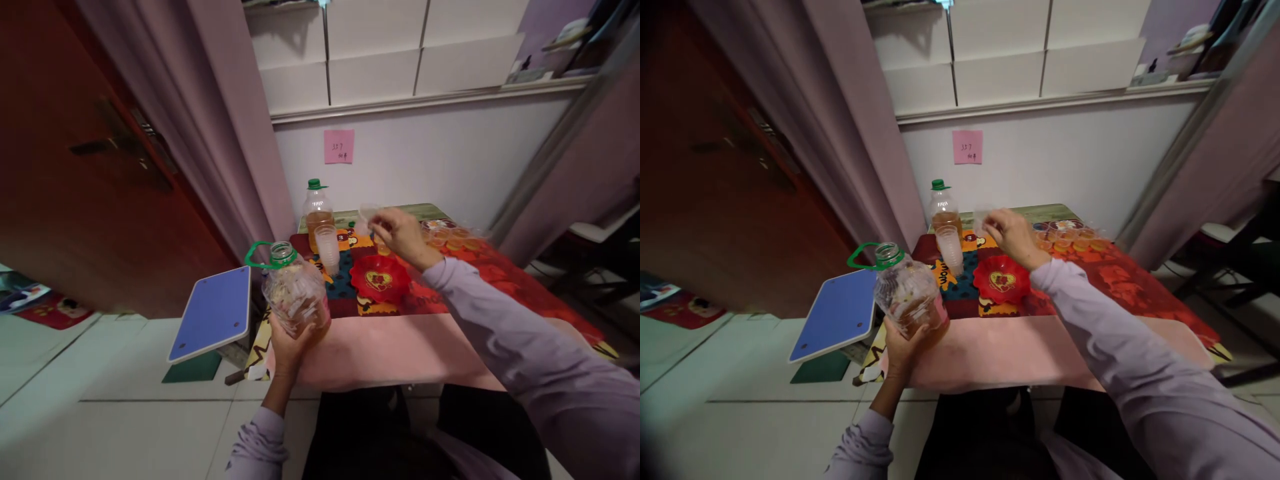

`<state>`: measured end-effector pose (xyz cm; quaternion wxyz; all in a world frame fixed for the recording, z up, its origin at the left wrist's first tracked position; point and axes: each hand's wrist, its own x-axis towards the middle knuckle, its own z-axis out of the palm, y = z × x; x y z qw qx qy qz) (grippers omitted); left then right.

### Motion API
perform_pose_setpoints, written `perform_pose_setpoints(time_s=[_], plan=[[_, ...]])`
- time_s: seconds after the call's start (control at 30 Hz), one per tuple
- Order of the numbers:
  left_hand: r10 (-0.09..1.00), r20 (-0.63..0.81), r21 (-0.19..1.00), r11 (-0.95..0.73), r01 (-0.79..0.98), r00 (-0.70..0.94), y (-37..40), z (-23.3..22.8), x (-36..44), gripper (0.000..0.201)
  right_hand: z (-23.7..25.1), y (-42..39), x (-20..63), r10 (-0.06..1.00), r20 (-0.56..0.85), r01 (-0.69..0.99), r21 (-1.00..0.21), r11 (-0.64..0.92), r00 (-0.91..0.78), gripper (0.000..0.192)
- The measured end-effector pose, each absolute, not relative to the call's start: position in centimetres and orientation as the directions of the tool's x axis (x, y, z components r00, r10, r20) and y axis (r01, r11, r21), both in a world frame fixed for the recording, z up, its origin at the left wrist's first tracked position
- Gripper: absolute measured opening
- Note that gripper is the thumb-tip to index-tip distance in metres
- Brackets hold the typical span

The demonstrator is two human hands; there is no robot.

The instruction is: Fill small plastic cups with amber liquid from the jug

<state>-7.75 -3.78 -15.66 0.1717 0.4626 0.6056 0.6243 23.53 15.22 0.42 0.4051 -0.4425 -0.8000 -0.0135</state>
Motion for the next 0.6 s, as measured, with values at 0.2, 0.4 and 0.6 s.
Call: perform_pose_setpoints(time_s=[0.2, 0.4, 0.6], plan=[[0.792, 0.335, 0.935, -0.212, 0.285, -0.510, -3.8, -15.6, -7.3, 0.089, -10.8, 12.1, 27.0, 0.899, 0.343, 0.830, -0.388, 0.400, -0.273, 0.017], [0.784, 0.314, 0.943, -0.192, 0.272, -0.536, -3.6, -15.3, -7.2, 0.087, -12.4, 12.3, 25.9, 0.909, 0.297, 0.844, -0.367, 0.391, -0.292, 0.015], [0.785, 0.318, 0.944, -0.206, 0.259, -0.532, -3.7, -15.4, -7.1, 0.087, -11.9, 11.2, 26.9, 0.872, 0.393, 0.819, -0.370, 0.439, -0.291, 0.034]])
